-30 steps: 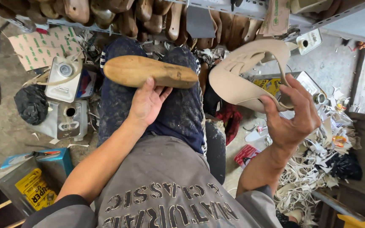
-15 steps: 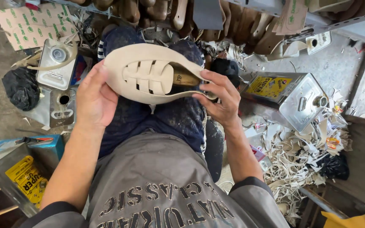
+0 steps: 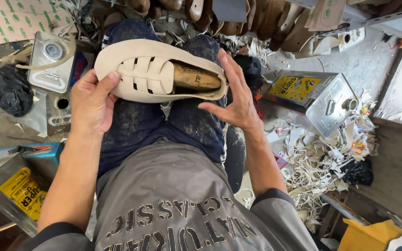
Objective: The person holds a beige shoe upper and uses scissors to trim the edges of the material. They then use a hammer to tap and shape the shoe upper around a wooden last, adjusting the fit and form of the shoe.
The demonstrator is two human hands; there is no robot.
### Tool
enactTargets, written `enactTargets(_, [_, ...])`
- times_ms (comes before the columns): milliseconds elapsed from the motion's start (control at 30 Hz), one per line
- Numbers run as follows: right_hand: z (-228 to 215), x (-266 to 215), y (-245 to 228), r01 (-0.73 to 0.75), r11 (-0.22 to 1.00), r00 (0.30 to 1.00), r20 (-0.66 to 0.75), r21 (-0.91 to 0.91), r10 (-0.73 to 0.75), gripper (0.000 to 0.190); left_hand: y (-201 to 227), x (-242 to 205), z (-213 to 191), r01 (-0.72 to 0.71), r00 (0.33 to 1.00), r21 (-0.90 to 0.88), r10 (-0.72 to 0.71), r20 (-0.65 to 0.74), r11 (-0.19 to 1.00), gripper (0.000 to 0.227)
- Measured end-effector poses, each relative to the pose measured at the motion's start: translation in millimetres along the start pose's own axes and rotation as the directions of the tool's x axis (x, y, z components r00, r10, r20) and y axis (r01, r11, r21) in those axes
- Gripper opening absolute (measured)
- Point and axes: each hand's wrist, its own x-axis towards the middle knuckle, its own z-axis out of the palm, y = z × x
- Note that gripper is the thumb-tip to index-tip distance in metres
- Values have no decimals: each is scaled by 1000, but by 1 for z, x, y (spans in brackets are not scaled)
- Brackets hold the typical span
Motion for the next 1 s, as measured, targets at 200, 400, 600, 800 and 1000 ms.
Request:
enactTargets(200, [-13, -3, 0, -130, 987, 991, 52, 93, 125, 65, -5, 8, -5, 0, 1000, -41, -1, -12, 999, 12])
enactTargets(400, [-14, -4, 2, -196, 979, 980, 55, 47, 194, 58, 6, 9, -6, -50, 999, -30, 50, 6, 998, 14])
enactTargets(600, [-14, -5, 11, -282, 959, 949, 139, -17, 282, 61, 4, 17, -19, -50, 996, -79, 56, 75, 996, 15])
enactTargets(800, [-13, -1, 9, -270, 962, 949, 159, -29, 271, 57, -2, 22, -17, -104, 994, -58, 106, 24, 993, 13])
enactTargets(1000, [-7, 2, 6, -254, 967, 956, 149, -15, 254, 55, -2, 20, -11, -166, 986, -27, 166, -16, 986, 12])
